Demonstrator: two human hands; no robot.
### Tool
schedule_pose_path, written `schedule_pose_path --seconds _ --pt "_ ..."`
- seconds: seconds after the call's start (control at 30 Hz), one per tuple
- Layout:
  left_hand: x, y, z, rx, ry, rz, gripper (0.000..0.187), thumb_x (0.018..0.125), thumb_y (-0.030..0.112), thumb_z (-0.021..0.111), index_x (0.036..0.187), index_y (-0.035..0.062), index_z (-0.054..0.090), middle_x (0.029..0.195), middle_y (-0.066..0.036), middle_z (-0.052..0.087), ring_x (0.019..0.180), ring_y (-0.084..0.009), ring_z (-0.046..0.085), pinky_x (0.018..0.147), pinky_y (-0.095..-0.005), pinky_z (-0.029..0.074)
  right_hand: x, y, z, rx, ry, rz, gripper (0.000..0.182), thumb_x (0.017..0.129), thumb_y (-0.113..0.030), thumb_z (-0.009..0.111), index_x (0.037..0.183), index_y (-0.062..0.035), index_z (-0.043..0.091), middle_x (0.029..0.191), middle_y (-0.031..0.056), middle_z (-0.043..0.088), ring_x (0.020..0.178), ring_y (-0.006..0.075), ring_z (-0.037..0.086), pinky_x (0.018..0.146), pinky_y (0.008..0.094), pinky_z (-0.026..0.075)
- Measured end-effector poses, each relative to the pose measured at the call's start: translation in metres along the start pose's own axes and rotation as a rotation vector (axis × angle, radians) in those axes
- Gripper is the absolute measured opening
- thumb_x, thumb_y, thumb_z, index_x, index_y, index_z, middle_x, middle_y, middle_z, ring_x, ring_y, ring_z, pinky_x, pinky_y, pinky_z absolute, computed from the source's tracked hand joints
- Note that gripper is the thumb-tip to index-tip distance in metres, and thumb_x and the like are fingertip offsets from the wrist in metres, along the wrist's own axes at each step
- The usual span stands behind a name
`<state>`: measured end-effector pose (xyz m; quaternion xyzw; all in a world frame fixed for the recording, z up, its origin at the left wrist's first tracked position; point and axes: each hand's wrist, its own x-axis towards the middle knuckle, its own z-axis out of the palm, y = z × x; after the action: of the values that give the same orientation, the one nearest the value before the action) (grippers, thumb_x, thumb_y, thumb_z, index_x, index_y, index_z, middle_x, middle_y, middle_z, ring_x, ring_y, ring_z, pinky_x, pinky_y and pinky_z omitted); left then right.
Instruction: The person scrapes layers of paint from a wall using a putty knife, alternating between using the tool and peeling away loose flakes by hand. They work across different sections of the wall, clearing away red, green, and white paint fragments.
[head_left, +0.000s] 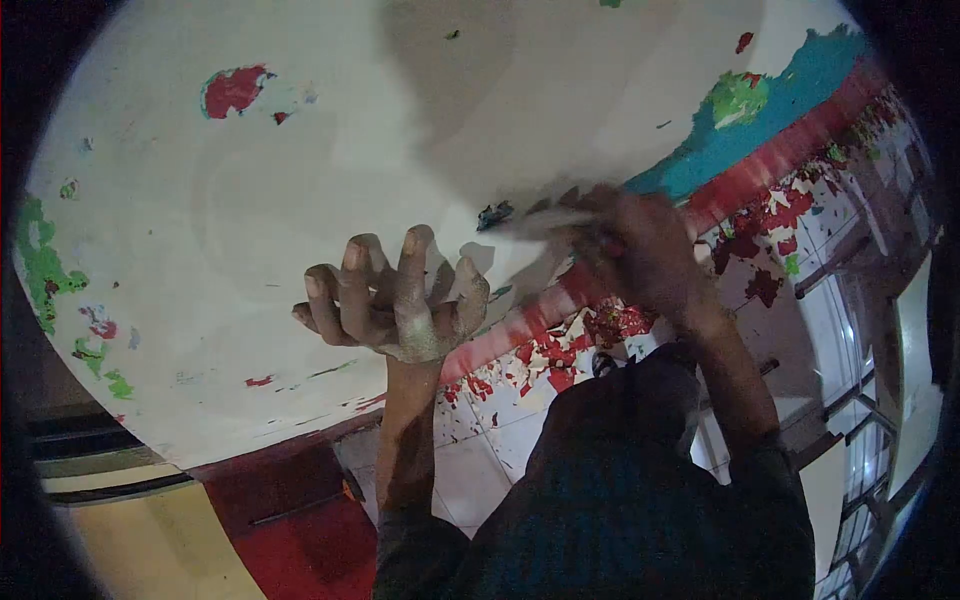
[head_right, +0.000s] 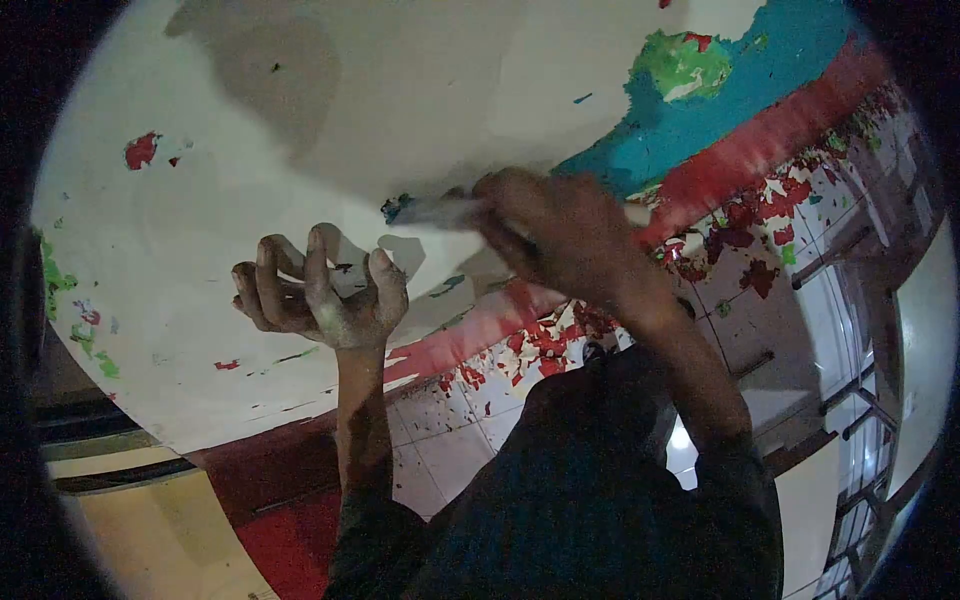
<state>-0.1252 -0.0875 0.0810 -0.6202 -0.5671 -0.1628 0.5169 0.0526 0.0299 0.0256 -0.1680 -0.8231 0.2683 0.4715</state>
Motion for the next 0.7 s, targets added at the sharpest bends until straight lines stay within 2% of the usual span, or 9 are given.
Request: schedule_pose_path --seconds 0.07,0.17,0.27,0.5,0.6,0.7 --pt "0.001 0.002 -0.002 0.004 -0.015 -0.008 0.040 0.071 0.035 0.059 0.105 0.0157 0.054 0.118 -0.012 0.035 0.120 -0.0332 0.018 0.097 -0.0516 0.014 0.002 -0.001 0.008 -0.007 -0.110 -0.090 0.021 0.075 -0.016 0.061 0.090 -0.0045 0.052 0.072 0.0112 0.057 0.060 0.0279 0.059 0.051 0.0353 0.047" --pt "0.001 0.000 0.001 -0.005 -0.013 0.021 0.036 0.072 0.034 0.059 0.103 0.0172 0.055 0.118 -0.011 0.034 0.121 -0.0322 0.016 0.097 -0.0509 0.014 -0.001 0.003 0.001 0.041 0.174 0.024 0.022 0.074 -0.016 0.061 0.091 -0.0052 0.052 0.073 0.0104 0.057 0.060 0.0274 0.059 0.051 0.0348 0.047" --pt "0.001 0.000 -0.002 0.004 -0.047 0.032 0.032 0.072 0.033 0.059 0.101 0.0185 0.057 0.119 -0.011 0.032 0.121 -0.0316 0.014 0.097 -0.0503 0.014 0.002 0.002 -0.001 -0.084 -0.025 0.024 0.022 0.074 -0.015 0.061 0.091 -0.0055 0.052 0.072 0.0102 0.057 0.059 0.0272 0.059 0.051 0.0347 0.047" --pt "0.001 0.001 0.001 -0.005 -0.028 0.029 0.029 0.071 0.031 0.060 0.097 0.0191 0.059 0.119 -0.010 0.032 0.120 -0.0311 0.016 0.097 -0.0501 0.015 0.000 0.005 0.005 0.056 -0.057 0.028 0.020 0.074 -0.017 0.062 0.089 -0.0059 0.053 0.070 0.0105 0.057 0.057 0.0265 0.059 0.051 0.0355 0.046" --pt "-0.001 0.001 0.009 -0.017 0.073 0.012 0.025 0.075 0.042 0.056 0.094 0.0274 0.060 0.122 -0.004 0.039 0.123 -0.0293 0.018 0.104 -0.0460 0.003 -0.001 0.001 0.003 0.043 -0.050 0.038 0.021 0.075 -0.017 0.062 0.089 -0.0048 0.053 0.068 0.0105 0.056 0.056 0.0263 0.058 0.051 0.0354 0.046" --pt "-0.003 0.000 0.006 -0.016 0.046 0.016 0.026 0.074 0.042 0.057 0.094 0.0272 0.060 0.121 -0.003 0.039 0.123 -0.0293 0.019 0.104 -0.0460 0.003 -0.005 0.002 0.008 0.034 0.043 0.038 0.022 0.075 -0.017 0.062 0.089 -0.0032 0.053 0.069 0.0108 0.057 0.056 0.0264 0.058 0.051 0.0353 0.046"
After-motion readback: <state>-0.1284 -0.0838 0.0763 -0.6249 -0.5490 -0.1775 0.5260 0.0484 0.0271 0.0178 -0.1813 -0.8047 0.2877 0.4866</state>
